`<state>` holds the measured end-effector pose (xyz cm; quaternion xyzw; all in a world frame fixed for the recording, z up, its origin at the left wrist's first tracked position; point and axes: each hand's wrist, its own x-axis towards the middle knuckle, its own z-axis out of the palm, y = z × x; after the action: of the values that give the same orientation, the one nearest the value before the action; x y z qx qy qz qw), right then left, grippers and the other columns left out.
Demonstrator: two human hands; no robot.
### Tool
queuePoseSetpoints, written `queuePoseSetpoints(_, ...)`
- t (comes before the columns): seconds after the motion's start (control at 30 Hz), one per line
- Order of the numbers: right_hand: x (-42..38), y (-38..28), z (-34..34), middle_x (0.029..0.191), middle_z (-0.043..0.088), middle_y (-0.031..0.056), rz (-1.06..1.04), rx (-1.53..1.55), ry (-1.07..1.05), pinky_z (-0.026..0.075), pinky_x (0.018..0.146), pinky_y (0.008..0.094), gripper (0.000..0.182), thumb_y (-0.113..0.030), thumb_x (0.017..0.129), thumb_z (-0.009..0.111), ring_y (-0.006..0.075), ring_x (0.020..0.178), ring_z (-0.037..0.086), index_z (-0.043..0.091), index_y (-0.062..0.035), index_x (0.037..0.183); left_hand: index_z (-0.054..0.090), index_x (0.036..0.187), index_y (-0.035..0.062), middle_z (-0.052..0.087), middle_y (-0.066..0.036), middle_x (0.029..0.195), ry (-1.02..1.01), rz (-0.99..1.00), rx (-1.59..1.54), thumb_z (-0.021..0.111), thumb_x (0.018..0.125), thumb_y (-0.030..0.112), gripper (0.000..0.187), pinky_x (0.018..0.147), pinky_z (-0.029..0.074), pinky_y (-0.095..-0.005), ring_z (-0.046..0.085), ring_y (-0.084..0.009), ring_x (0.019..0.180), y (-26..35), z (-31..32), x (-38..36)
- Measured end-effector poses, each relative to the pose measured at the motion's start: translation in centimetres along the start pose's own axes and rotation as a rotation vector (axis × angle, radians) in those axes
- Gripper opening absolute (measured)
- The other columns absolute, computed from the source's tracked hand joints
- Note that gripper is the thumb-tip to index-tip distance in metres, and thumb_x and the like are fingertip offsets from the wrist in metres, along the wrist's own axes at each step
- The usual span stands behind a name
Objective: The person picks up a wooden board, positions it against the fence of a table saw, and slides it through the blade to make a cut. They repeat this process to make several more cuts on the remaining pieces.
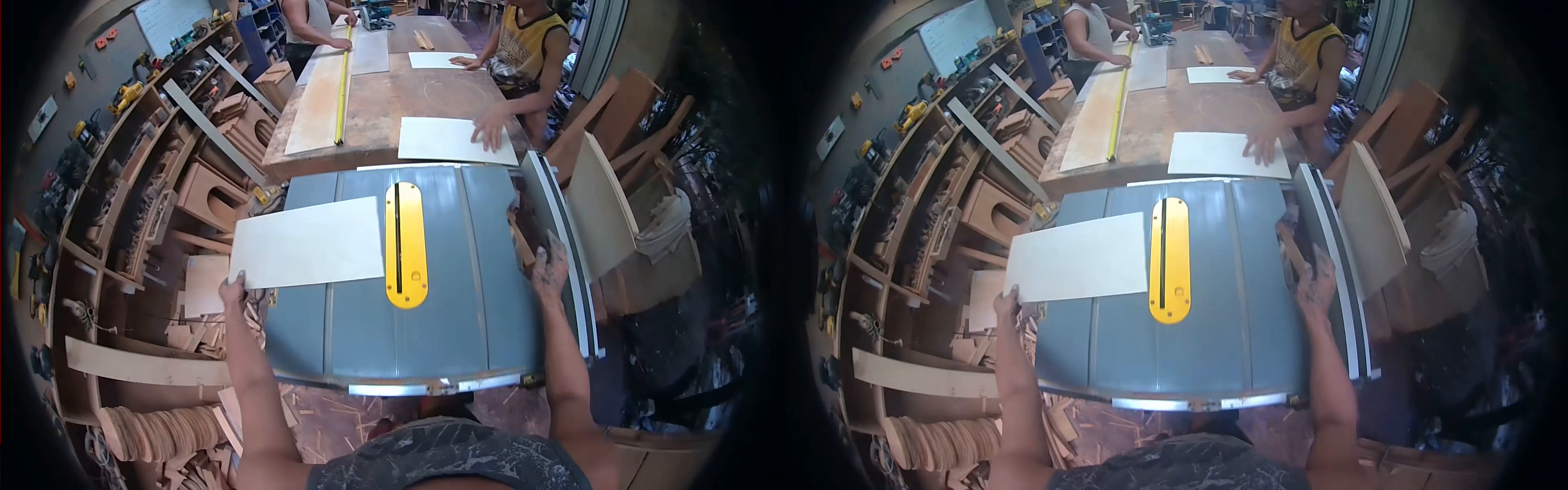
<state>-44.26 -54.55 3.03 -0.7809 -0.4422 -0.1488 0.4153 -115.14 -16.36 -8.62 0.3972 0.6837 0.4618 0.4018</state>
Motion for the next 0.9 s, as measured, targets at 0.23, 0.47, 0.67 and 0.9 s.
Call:
queuePoseSetpoints(0.23, -21.2, -9.8, -10.7, 0.109, 0.067, 0.0198, -0.079, 0.081, -0.112, 0.051, 0.085, 0.043, 0.031, -0.011, 0.09, 0.065, 0.0357, 0.101, 0.063, 0.067, 0.0024, 0.118, 0.062, 0.129, 0.0017, 0.072, -0.006, 0.102, 0.017, -0.113, -0.208, 0.072, 0.099, 0.013, 0.034, 0.057, 0.05, -0.0263, 0.065, -0.0134, 0.075, -6.9, -23.4, -18.9)
queuePoseSetpoints(0.47, -32.9, -26.2, -11.5, 0.132, 0.062, 0.0115, -0.554, 0.426, -0.79, 0.044, 0.103, 0.0498, 0.052, -0.012, 0.081, 0.076, 0.0327, 0.121, 0.056, 0.065, -0.0098, 0.131, 0.058, 0.135, 0.0037, 0.071, -0.006, 0.107, 0.102, -0.212, -0.255, 0.069, 0.101, 0.014, 0.037, 0.058, 0.05, -0.0262, 0.066, -0.0138, 0.078, -9.8, -27.4, -36.1)
queuePoseSetpoints(0.67, -33.3, -24.2, -10.8, 0.156, 0.045, 0.0159, -0.583, 0.094, -0.823, 0.027, 0.122, 0.0597, 0.061, -0.016, 0.085, 0.066, 0.0369, 0.146, 0.04, 0.057, -0.0073, 0.144, 0.053, 0.142, -0.0023, 0.069, -0.013, 0.122, -0.024, -0.131, -0.257, 0.067, 0.101, 0.01, 0.046, 0.064, 0.059, -0.0307, 0.071, -0.0209, 0.094, -8.1, -18.0, -44.3)
queuePoseSetpoints(0.9, -27.4, -13.9, -12.6, 0.164, 0.037, 0.0156, -0.414, -0.246, -0.829, 0.022, 0.124, 0.0626, 0.069, -0.015, 0.086, 0.064, 0.0391, 0.153, 0.031, 0.048, -0.0116, 0.153, 0.06, 0.135, 0.0001, 0.072, -0.009, 0.111, -0.312, -0.187, -0.188, 0.074, 0.098, 0.02, 0.044, 0.059, 0.058, -0.03, 0.071, -0.0184, 0.085, -6.2, -2.8, -49.6)
